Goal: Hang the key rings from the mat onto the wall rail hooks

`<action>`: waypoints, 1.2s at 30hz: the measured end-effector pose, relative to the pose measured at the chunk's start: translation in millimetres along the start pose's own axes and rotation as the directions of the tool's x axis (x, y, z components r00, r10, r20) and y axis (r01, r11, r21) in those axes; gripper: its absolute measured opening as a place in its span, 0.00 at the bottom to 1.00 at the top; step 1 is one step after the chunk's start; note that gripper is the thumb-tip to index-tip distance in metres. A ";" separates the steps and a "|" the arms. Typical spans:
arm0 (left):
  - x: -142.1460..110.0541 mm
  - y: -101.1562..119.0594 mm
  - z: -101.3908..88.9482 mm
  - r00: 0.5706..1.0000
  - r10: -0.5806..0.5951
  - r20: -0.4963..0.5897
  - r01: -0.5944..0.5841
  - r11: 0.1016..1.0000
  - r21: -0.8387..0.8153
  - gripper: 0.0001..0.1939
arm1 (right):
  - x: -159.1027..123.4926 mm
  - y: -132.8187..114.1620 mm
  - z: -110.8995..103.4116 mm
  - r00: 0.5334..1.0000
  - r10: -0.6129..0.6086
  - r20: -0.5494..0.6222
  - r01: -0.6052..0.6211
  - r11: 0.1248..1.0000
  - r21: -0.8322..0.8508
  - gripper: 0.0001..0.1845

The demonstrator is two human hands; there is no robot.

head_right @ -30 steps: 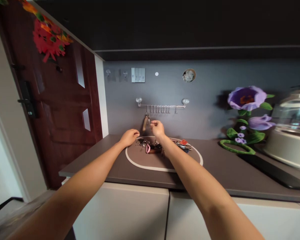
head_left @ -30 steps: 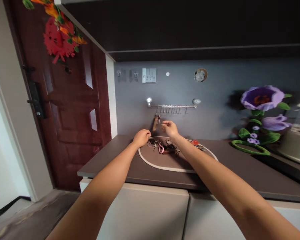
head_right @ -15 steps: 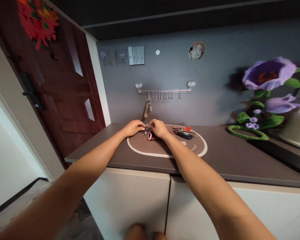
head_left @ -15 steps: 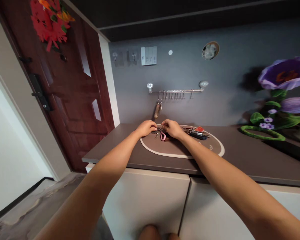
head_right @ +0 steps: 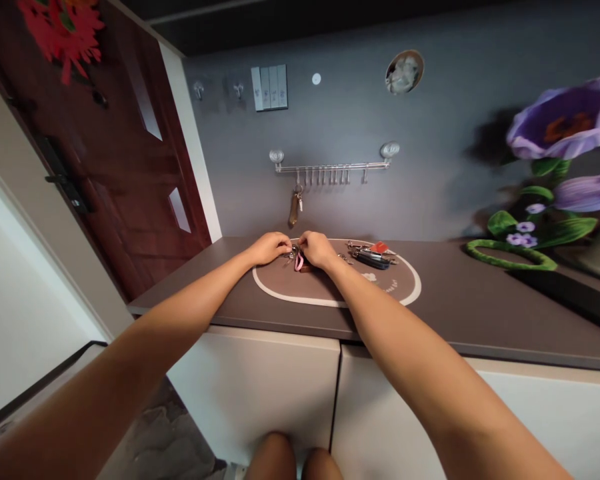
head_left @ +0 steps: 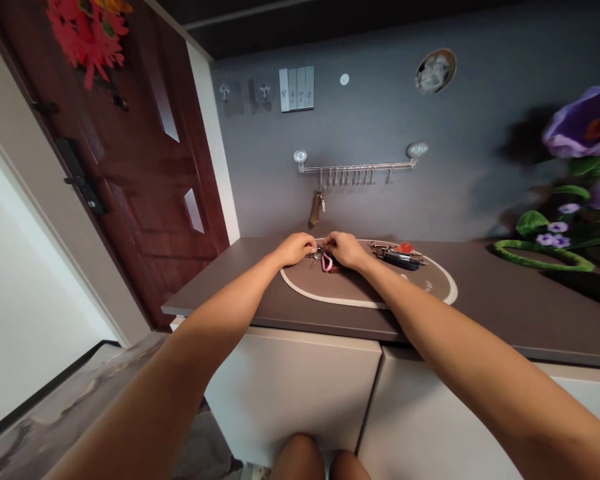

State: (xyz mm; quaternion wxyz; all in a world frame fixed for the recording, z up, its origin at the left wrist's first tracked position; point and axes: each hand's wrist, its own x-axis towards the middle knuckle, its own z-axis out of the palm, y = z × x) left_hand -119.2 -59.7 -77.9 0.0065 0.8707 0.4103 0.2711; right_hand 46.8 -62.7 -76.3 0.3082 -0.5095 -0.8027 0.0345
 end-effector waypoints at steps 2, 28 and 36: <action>0.2 0.1 -0.7 1.000 -0.002 -0.007 0.002 1.000 0.000 0.07 | -0.2 -0.9 -0.6 1.000 0.004 -0.002 -0.004 1.000 -0.005 0.08; 3.9 2.7 -2.8 0.965 -0.238 -0.107 0.130 0.794 -0.594 0.06 | 0.4 -6.0 -1.9 0.994 0.088 -0.070 -0.046 0.886 0.461 0.07; 4.0 7.8 -4.7 0.959 -0.268 -0.087 0.109 0.638 -0.762 0.09 | -2.9 -12.2 -5.8 0.989 0.142 -0.029 -0.083 0.720 0.689 0.11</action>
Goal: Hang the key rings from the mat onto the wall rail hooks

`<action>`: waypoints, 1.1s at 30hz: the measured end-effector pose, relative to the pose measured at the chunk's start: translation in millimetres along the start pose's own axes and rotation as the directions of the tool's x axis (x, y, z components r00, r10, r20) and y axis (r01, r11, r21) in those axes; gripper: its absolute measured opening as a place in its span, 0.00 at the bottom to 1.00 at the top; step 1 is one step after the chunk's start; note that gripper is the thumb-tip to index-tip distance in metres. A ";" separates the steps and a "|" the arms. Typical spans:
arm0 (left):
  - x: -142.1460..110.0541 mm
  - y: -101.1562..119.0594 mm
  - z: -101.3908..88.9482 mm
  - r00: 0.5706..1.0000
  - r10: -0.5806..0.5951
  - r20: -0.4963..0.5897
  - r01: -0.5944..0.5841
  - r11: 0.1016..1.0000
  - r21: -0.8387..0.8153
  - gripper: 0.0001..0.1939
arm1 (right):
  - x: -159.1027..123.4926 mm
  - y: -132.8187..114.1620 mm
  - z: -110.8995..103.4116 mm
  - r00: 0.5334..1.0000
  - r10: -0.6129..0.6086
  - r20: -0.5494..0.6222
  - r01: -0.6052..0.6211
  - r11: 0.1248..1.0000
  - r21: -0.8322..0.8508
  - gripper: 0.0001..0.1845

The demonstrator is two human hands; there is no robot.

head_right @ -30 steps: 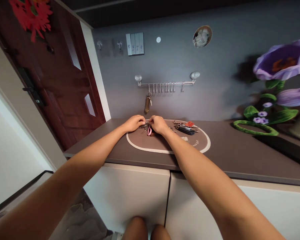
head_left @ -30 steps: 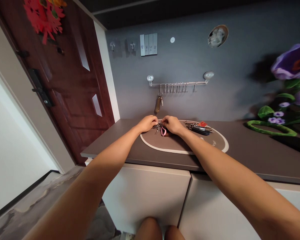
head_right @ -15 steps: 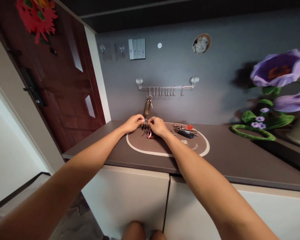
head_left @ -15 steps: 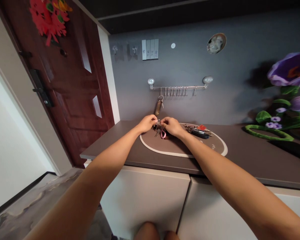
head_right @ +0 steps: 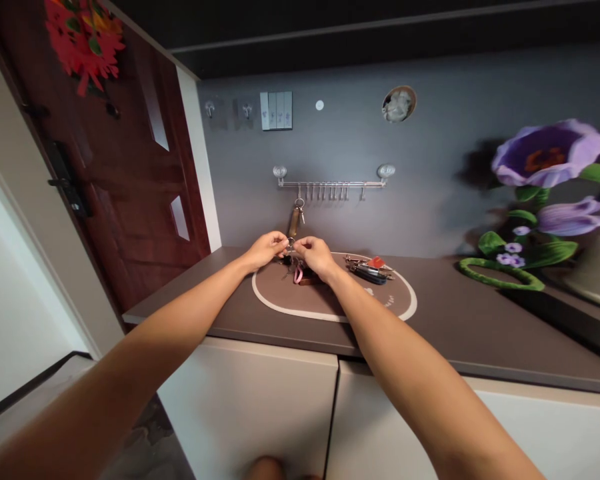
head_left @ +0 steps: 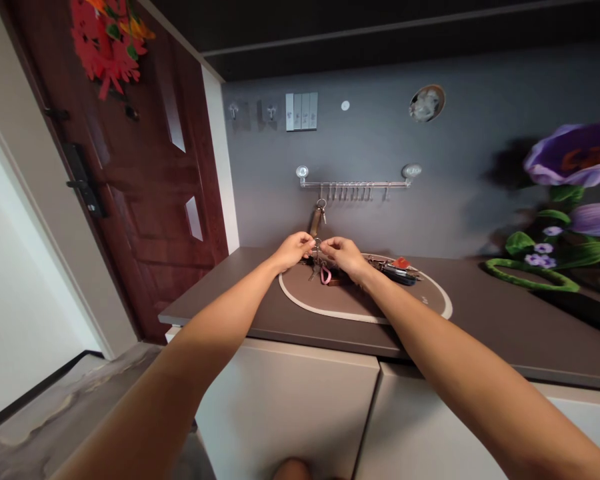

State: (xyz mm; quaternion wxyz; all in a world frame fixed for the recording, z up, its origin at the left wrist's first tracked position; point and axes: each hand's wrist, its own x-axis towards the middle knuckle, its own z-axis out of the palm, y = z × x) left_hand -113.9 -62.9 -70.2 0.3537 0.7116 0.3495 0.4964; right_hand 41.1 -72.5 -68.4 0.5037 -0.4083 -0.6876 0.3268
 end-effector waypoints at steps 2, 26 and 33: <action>0.3 -0.4 0.6 1.000 0.003 0.002 -0.003 1.000 -0.013 0.09 | -0.5 -1.2 0.2 1.000 0.006 0.005 -0.007 0.999 0.046 0.12; 1.4 -6.1 5.8 0.991 0.084 -0.106 -0.057 0.970 0.236 0.09 | 6.9 5.9 -4.1 0.997 -0.014 -0.074 0.032 0.968 0.249 0.16; 0.9 -8.1 1.0 0.977 0.176 -0.121 -0.087 0.846 0.525 0.08 | 19.0 -15.3 -4.1 0.983 0.048 -0.175 0.011 0.947 0.320 0.07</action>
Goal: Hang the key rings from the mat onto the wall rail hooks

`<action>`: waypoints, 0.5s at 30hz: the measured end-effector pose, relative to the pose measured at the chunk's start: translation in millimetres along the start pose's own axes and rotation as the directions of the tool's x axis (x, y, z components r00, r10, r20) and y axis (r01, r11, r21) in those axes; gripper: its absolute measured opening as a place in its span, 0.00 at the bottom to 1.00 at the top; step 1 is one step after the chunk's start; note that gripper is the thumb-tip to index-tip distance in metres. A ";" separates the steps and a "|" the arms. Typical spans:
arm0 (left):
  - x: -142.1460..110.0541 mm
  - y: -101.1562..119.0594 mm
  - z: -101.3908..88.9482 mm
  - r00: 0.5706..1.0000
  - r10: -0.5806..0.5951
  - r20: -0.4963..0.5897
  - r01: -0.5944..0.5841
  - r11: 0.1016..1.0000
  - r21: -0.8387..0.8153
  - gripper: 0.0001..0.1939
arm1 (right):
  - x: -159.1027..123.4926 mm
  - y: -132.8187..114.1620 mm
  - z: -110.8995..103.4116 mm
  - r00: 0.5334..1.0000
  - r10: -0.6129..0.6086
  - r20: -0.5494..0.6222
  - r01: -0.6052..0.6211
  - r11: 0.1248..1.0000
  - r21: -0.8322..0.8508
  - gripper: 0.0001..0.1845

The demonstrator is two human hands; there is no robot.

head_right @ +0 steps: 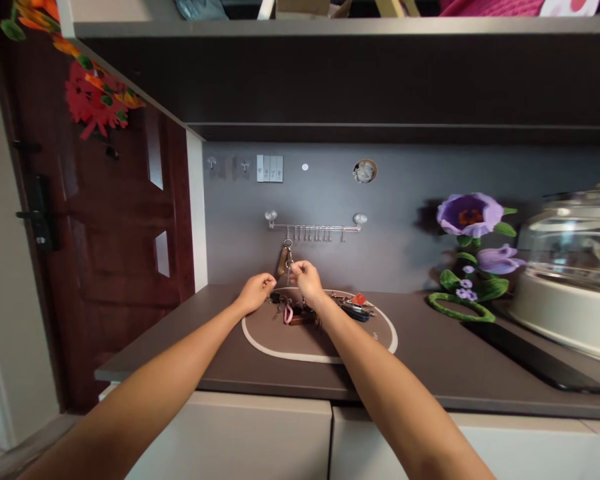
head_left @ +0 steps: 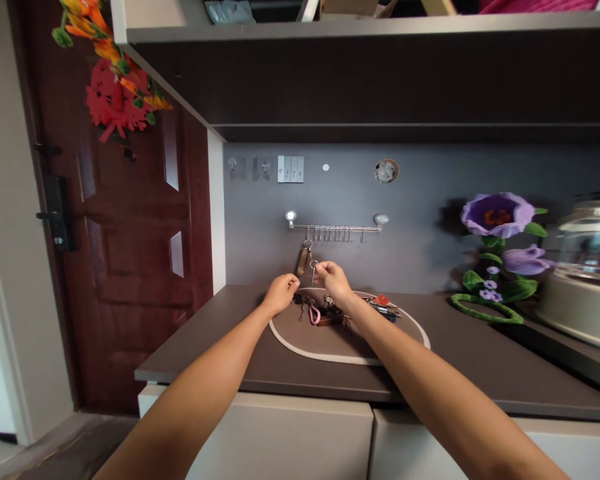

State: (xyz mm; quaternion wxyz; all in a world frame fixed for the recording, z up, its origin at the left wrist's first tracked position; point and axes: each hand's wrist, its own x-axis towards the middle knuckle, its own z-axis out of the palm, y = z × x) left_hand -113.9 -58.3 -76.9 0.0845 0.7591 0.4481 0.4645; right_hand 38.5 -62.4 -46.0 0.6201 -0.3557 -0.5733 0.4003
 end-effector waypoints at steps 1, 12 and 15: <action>0.1 -0.7 -0.1 1.000 0.017 0.004 -0.017 0.999 0.035 0.09 | 3.2 -3.8 2.2 1.000 -0.002 -0.022 0.002 1.000 0.003 0.05; 0.0 -3.0 -1.8 0.997 0.064 0.038 -0.070 0.981 0.183 0.09 | 57.0 -37.6 23.8 0.975 0.075 -0.207 -0.063 0.996 0.065 0.08; 0.4 -2.8 -1.4 0.997 0.062 0.044 -0.070 0.979 0.192 0.09 | 71.0 -37.8 26.7 0.959 0.111 -0.262 -0.096 0.993 0.069 0.07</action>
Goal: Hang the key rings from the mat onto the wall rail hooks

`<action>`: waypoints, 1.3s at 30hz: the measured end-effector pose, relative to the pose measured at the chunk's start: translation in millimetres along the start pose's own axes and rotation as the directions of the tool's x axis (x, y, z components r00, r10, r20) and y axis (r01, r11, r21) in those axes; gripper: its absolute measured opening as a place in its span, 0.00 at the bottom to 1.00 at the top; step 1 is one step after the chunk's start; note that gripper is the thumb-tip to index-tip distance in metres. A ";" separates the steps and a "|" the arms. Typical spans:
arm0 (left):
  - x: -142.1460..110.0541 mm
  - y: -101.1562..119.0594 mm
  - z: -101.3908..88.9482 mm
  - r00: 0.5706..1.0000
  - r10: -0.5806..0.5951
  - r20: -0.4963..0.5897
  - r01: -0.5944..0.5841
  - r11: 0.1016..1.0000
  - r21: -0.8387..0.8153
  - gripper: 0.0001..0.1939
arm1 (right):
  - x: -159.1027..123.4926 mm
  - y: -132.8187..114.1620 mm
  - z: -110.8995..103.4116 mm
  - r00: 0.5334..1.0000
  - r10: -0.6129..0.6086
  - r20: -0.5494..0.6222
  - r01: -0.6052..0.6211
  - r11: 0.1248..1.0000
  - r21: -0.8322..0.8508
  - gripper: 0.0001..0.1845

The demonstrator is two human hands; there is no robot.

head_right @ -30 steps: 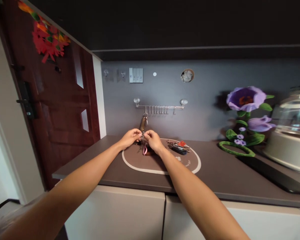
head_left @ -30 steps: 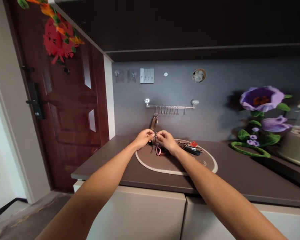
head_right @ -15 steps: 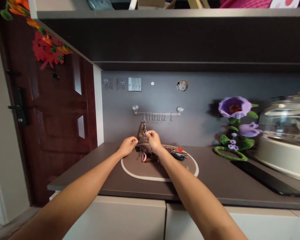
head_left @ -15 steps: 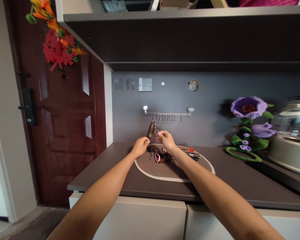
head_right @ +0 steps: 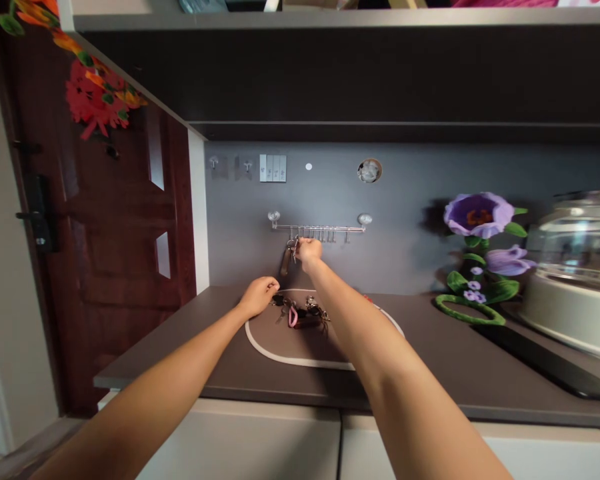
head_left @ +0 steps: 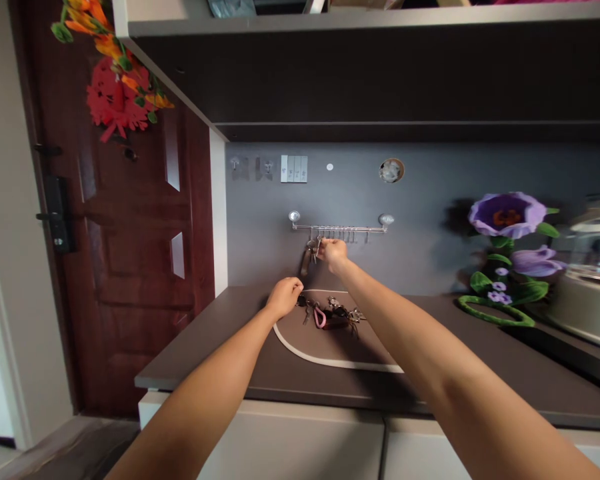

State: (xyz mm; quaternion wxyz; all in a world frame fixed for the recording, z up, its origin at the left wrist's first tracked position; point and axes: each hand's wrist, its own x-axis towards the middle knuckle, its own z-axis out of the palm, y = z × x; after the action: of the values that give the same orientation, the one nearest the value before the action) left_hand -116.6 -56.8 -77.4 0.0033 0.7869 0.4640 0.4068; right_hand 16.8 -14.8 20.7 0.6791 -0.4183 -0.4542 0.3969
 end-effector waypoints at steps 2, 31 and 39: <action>0.3 0.1 0.1 1.000 0.010 -0.002 -0.010 1.000 0.012 0.10 | 6.3 0.6 3.5 0.999 0.023 -0.025 -0.023 1.000 -0.004 0.07; 2.4 -6.8 -0.9 0.997 -0.078 0.001 0.077 0.990 0.116 0.10 | 4.3 19.2 -7.7 0.994 0.092 0.055 -0.091 0.996 -0.009 0.08; 2.3 -9.6 -2.5 0.997 -0.077 -0.001 0.077 0.991 0.107 0.10 | -2.4 27.7 -22.0 0.996 0.086 0.029 -0.084 0.994 -0.067 0.06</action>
State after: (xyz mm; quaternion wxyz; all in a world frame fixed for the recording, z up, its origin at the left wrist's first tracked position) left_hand -124.7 -50.5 -77.9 -0.0223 0.7682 0.5151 0.3795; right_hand 32.6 -12.3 -10.9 0.6401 -0.4530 -0.4596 0.4169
